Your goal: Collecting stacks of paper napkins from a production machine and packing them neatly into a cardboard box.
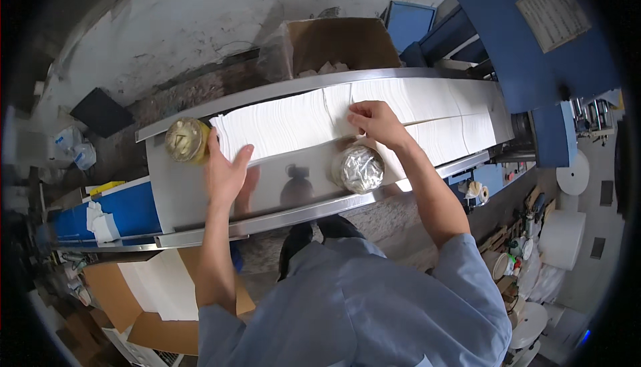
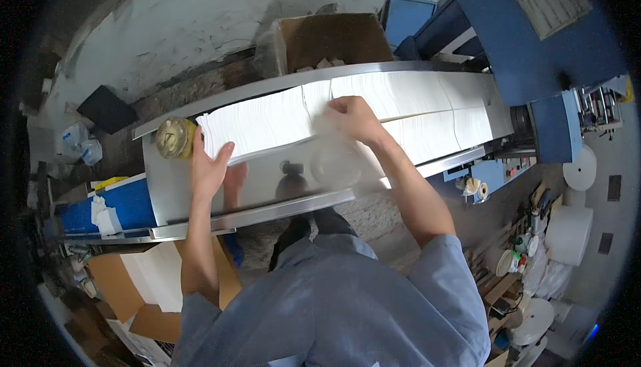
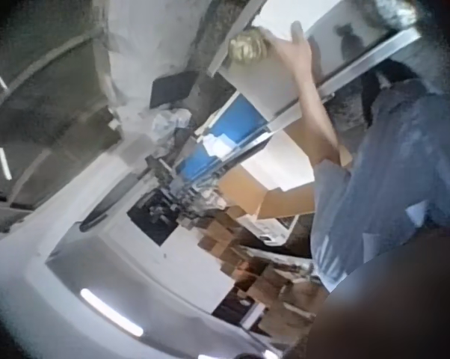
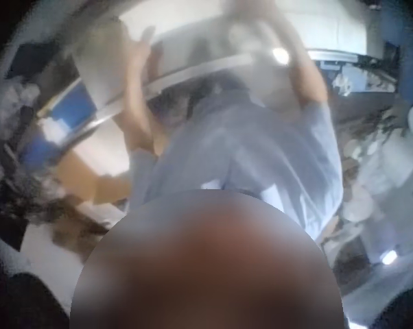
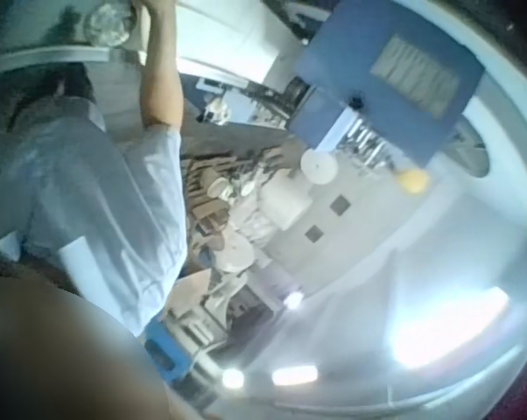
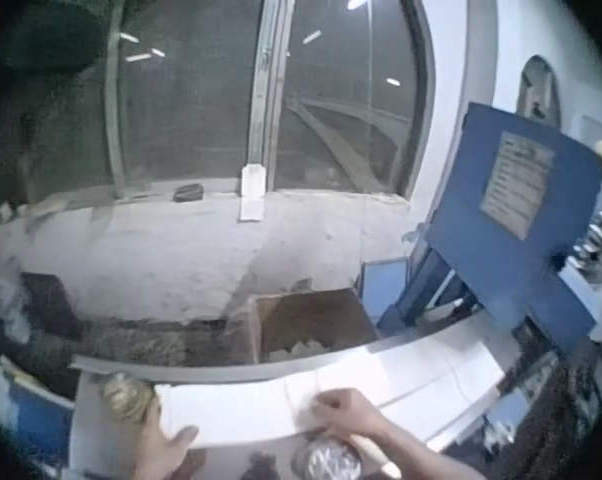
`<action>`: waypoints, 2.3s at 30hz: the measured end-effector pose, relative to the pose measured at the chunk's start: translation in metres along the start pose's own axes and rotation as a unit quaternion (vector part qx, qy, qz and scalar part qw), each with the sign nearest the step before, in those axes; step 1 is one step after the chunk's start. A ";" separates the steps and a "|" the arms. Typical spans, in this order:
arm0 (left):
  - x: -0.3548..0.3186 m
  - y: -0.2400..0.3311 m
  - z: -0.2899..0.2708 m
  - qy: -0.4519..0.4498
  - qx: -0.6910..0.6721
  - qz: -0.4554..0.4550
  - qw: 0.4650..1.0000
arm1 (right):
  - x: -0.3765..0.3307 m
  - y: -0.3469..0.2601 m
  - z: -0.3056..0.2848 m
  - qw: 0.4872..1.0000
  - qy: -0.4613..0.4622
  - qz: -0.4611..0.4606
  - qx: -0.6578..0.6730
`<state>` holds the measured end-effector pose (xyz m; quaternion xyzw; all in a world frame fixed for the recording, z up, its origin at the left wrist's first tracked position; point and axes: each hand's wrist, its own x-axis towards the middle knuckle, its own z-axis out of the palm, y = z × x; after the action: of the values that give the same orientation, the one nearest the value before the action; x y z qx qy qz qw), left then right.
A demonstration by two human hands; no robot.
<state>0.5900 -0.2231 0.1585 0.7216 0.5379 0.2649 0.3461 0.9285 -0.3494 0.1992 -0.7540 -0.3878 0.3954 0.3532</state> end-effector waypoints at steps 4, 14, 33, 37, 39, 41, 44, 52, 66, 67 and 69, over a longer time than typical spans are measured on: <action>-0.015 0.001 -0.002 -0.004 0.001 -0.034 0.999 | 0.000 -0.012 -0.001 0.998 -0.051 0.021 0.022; -0.065 0.012 -0.047 0.002 -0.014 -0.111 0.994 | 0.005 -0.046 0.020 0.982 -0.182 0.040 -0.019; -0.087 -0.055 -0.123 0.063 -0.042 -0.141 0.987 | 0.002 -0.044 0.060 0.893 -0.257 -0.351 -0.114; -0.082 -0.050 -0.128 0.058 -0.071 -0.152 0.984 | 0.019 -0.045 0.056 0.984 -0.151 -0.074 -0.059; -0.082 -0.056 -0.127 0.059 -0.076 -0.147 0.984 | 0.023 -0.042 0.056 0.986 -0.162 -0.017 -0.030; -0.081 -0.061 -0.128 0.063 -0.082 -0.144 0.984 | 0.022 -0.041 0.056 0.991 -0.129 -0.020 -0.019; -0.079 -0.065 -0.130 0.056 -0.062 -0.147 0.986 | 0.025 -0.034 0.050 0.993 -0.114 -0.008 -0.030; -0.076 -0.074 -0.129 0.048 -0.062 -0.137 0.987 | 0.031 -0.019 0.057 0.988 -0.068 -0.088 -0.107; -0.061 -0.100 -0.135 0.031 -0.057 -0.156 0.986 | 0.049 -0.002 0.081 0.988 -0.139 0.056 -0.022; -0.062 -0.107 -0.136 0.033 -0.064 -0.158 0.985 | 0.042 -0.021 0.087 0.987 -0.146 0.055 -0.023; -0.060 -0.110 -0.139 0.029 -0.050 -0.166 0.984 | 0.027 -0.055 0.094 0.975 -0.193 0.061 -0.095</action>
<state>0.4036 -0.2307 0.1578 0.5960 0.6462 0.2513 0.4051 0.8405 -0.2802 0.1961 -0.7156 -0.4380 0.5156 0.1738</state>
